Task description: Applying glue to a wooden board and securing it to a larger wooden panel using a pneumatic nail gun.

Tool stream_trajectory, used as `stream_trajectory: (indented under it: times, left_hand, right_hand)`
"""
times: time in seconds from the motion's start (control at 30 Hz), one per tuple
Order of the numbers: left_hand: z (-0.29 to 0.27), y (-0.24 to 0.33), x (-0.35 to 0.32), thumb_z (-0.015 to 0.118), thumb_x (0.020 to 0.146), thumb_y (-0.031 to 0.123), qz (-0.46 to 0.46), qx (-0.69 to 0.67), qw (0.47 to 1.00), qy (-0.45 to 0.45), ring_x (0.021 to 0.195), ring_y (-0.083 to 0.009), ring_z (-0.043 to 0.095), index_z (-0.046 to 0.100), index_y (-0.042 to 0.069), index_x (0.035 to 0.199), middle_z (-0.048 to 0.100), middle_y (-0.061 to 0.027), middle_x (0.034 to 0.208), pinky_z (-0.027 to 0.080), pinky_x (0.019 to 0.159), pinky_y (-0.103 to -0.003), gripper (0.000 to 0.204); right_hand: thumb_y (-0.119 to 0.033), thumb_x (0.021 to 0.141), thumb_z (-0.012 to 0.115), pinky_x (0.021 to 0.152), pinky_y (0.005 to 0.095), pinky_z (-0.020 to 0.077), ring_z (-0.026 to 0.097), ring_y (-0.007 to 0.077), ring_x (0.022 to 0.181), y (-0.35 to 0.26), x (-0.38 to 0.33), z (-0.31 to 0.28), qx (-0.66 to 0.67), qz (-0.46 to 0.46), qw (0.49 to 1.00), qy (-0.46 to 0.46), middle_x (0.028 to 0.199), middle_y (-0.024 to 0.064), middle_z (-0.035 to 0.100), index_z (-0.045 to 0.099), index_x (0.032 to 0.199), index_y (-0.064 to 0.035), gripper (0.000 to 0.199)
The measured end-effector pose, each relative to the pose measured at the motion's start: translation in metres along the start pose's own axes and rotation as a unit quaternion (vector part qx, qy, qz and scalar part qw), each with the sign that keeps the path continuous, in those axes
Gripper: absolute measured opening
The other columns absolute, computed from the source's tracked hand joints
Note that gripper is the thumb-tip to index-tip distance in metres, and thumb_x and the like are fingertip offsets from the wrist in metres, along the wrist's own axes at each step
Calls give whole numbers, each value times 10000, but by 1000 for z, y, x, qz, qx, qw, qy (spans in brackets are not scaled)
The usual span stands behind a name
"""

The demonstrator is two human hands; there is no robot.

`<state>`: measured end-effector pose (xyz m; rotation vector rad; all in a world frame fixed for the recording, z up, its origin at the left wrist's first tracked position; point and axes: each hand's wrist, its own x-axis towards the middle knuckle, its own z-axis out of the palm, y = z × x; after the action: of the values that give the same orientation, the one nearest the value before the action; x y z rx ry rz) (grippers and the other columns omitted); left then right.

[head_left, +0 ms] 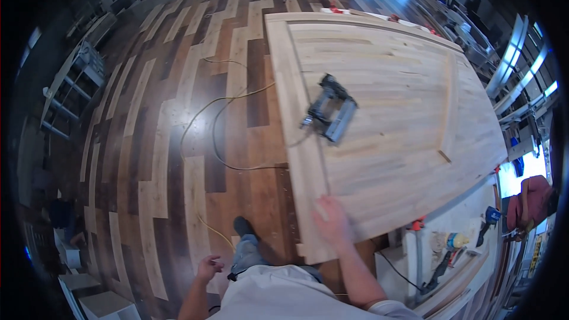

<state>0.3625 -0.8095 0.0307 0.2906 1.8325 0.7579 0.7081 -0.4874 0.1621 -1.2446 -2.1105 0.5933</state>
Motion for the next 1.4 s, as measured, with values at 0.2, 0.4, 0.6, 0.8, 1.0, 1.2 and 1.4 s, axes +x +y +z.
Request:
stream_trajectory:
  times: [0.2,0.4,0.6,0.8,1.0,1.2,1.4]
  left_hand:
    - [-118,-9,63,656,821,48,-88,-124,986,71,648,-194,645,528,5,1227,678,-134,839,548,605,-293,429]
    - [-197,63,177,625,860,129,-145,-125,973,127,602,-153,600,532,15,1215,662,-103,895,492,514,-273,384]
    - [-194,260,329,612,871,143,-19,-39,999,16,659,-132,606,584,22,1174,652,-65,902,490,576,-254,327]
    - [-242,384,432,605,878,139,-10,-38,998,42,715,-130,614,580,26,1181,650,-50,928,485,594,-255,325]
    - [-300,465,497,585,884,184,-115,14,992,57,717,-160,601,552,79,1214,627,-52,908,505,627,-321,348]
    - [-309,547,574,532,889,128,-200,13,980,11,714,-180,602,528,73,1232,625,-54,881,505,629,-336,348]
    - [-311,703,742,539,882,114,-201,-10,975,-91,571,-168,577,546,56,1217,631,-48,813,467,480,-289,340]
  right_hand:
    - [-198,800,694,970,405,439,554,340,1104,-91,128,63,16,82,996,7,1152,170,609,630,1092,-32,342]
    - [-246,794,702,910,422,453,564,355,1054,-52,249,102,-121,189,962,153,1121,194,600,577,1174,-23,458]
    - [-419,797,636,844,483,470,602,409,950,23,323,112,-273,434,849,123,997,226,643,552,1206,-55,554]
    - [-343,750,629,818,491,478,622,413,889,59,373,123,-272,556,775,127,908,217,662,629,1003,-28,404]
    - [-216,707,603,784,467,456,606,410,871,47,437,112,-177,631,741,145,873,248,631,591,913,41,330]
    - [-167,713,600,726,457,452,611,364,777,4,602,118,-96,661,714,209,816,195,630,590,889,4,245]
    - [-153,724,599,715,463,445,577,410,760,11,761,155,-204,559,743,308,758,220,573,551,888,1,230]
